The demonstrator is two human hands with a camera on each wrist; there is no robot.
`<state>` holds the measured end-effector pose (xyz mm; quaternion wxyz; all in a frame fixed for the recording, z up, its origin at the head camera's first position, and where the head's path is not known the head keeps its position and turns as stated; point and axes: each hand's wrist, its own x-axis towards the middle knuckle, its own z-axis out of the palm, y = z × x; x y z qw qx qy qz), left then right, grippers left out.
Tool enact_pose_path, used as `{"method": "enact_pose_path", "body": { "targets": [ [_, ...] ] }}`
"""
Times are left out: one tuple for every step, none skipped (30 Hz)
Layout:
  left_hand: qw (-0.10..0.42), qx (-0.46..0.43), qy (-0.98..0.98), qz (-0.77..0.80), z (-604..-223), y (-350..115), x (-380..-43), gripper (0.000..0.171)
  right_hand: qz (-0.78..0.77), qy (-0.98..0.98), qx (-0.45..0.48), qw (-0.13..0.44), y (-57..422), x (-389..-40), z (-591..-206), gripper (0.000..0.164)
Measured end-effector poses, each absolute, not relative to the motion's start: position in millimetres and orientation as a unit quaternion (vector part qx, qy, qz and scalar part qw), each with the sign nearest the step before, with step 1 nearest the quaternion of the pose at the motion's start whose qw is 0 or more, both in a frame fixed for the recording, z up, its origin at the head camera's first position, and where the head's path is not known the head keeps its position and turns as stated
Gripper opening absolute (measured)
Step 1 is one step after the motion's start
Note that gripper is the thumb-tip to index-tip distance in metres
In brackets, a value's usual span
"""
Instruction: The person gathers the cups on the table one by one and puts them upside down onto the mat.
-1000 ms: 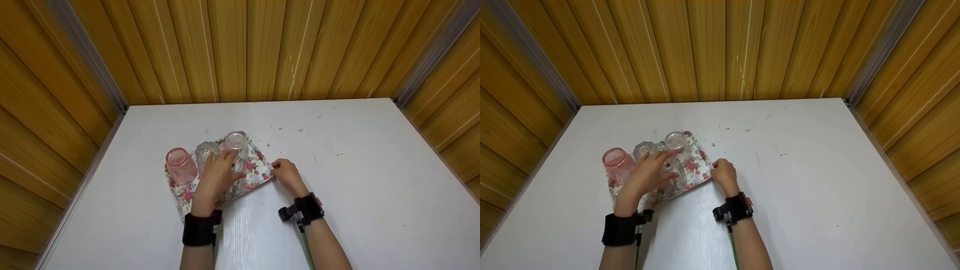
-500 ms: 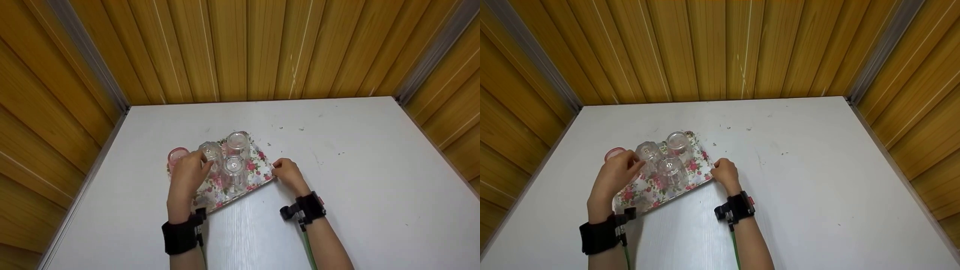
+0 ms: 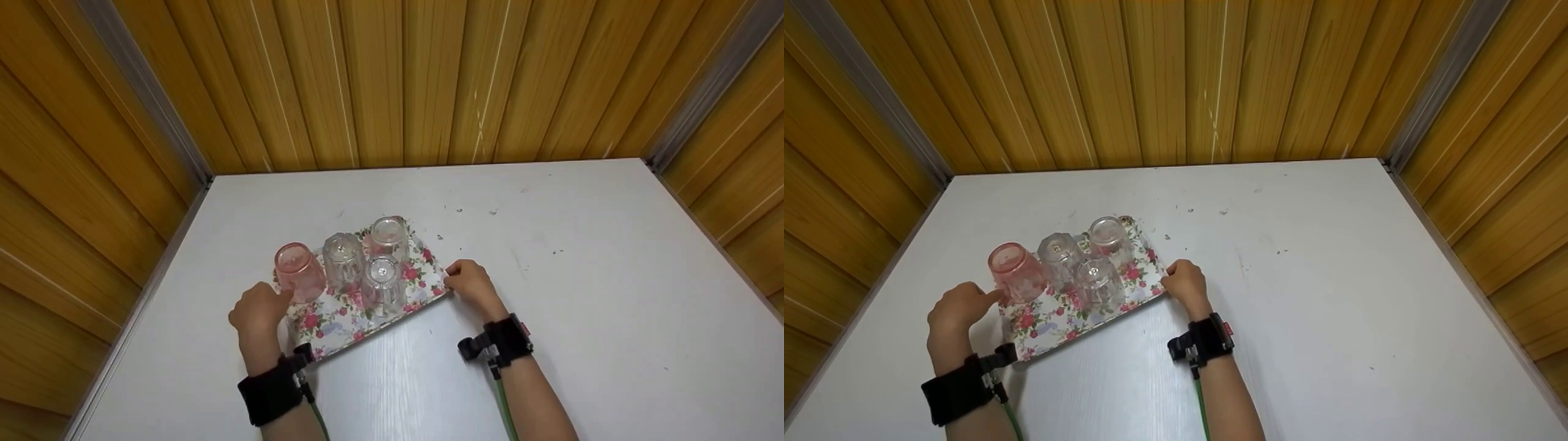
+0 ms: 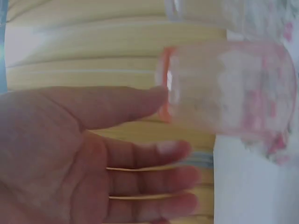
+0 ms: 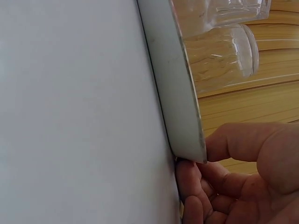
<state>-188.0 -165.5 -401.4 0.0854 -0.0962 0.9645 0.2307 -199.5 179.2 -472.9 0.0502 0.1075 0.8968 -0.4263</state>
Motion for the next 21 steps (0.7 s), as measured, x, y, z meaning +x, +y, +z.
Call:
{"method": "enact_pose_path", "body": {
  "targets": [
    [0.104, -0.100, 0.963, 0.228, -404, -168, -188, 0.045, -0.426, 0.897, 0.106, 0.050, 180, -200, -473, 0.023],
    [0.121, -0.103, 0.960, 0.230, -406, -170, -189, 0.046, -0.425, 0.897, 0.107, 0.050, 180, -200, -473, 0.023],
    [0.135, -0.103, 0.958, 0.230, -409, -172, -190, 0.046, -0.424, 0.898, 0.107, 0.050, 180, -200, -473, 0.023],
    [0.145, -0.101, 0.957, 0.231, -411, -172, -191, 0.046, -0.425, 0.898, 0.107, 0.049, 180, -201, -474, 0.022],
    [0.152, -0.101, 0.956, 0.232, -413, -172, -192, 0.046, -0.426, 0.897, 0.107, 0.049, 180, -201, -474, 0.022],
    [0.158, -0.101, 0.955, 0.232, -415, -172, -193, 0.045, -0.425, 0.897, 0.107, 0.047, 180, -201, -474, 0.022],
    [0.164, -0.103, 0.953, 0.232, -417, -172, -194, 0.043, -0.425, 0.898, 0.106, 0.046, 180, -201, -474, 0.021],
    [0.170, -0.105, 0.952, 0.232, -419, -171, -195, 0.041, -0.425, 0.898, 0.107, 0.044, 180, -201, -475, 0.021],
    [0.176, -0.106, 0.951, 0.232, -421, -170, -196, 0.039, -0.425, 0.898, 0.107, 0.042, 180, -201, -475, 0.021],
    [0.181, -0.108, 0.950, 0.230, -422, -170, -197, 0.037, -0.425, 0.898, 0.106, 0.041, 180, -202, -475, 0.021],
    [0.185, -0.111, 0.949, 0.228, -423, -169, -197, 0.036, -0.424, 0.899, 0.106, 0.041, 180, -202, -475, 0.021],
    [0.190, -0.114, 0.948, 0.227, -423, -169, -197, 0.034, -0.423, 0.899, 0.107, 0.040, 180, -202, -475, 0.021],
    [0.195, -0.117, 0.947, 0.225, -424, -169, -197, 0.033, -0.423, 0.899, 0.107, 0.040, 180, -202, -475, 0.021],
    [0.199, -0.119, 0.947, 0.223, -425, -170, -197, 0.033, -0.423, 0.899, 0.108, 0.042, 180, -202, -475, 0.021],
    [0.203, -0.120, 0.946, 0.221, -425, -170, -197, 0.032, -0.423, 0.898, 0.108, 0.043, 180, -202, -475, 0.022],
    [0.208, -0.121, 0.946, 0.219, -425, -170, -197, 0.031, -0.424, 0.898, 0.110, 0.044, 180, -202, -475, 0.022],
    [0.212, -0.121, 0.944, 0.220, -426, -170, -197, 0.030, -0.424, 0.898, 0.111, 0.044, 180, -202, -475, 0.022],
    [0.216, -0.121, 0.943, 0.220, -427, -170, -196, 0.028, -0.425, 0.897, 0.112, 0.045, 180, -202, -475, 0.022],
    [0.220, -0.117, 0.943, 0.220, -428, -170, -196, 0.025, -0.426, 0.897, 0.111, 0.044, 180, -202, -475, 0.022],
    [0.223, -0.111, 0.943, 0.221, -428, -170, -196, 0.023, -0.427, 0.896, 0.113, 0.045, 180, -202, -475, 0.022],
    [0.225, -0.104, 0.943, 0.222, -430, -169, -196, 0.020, -0.428, 0.896, 0.113, 0.044, 180, -201, -475, 0.023]
  ]
}}
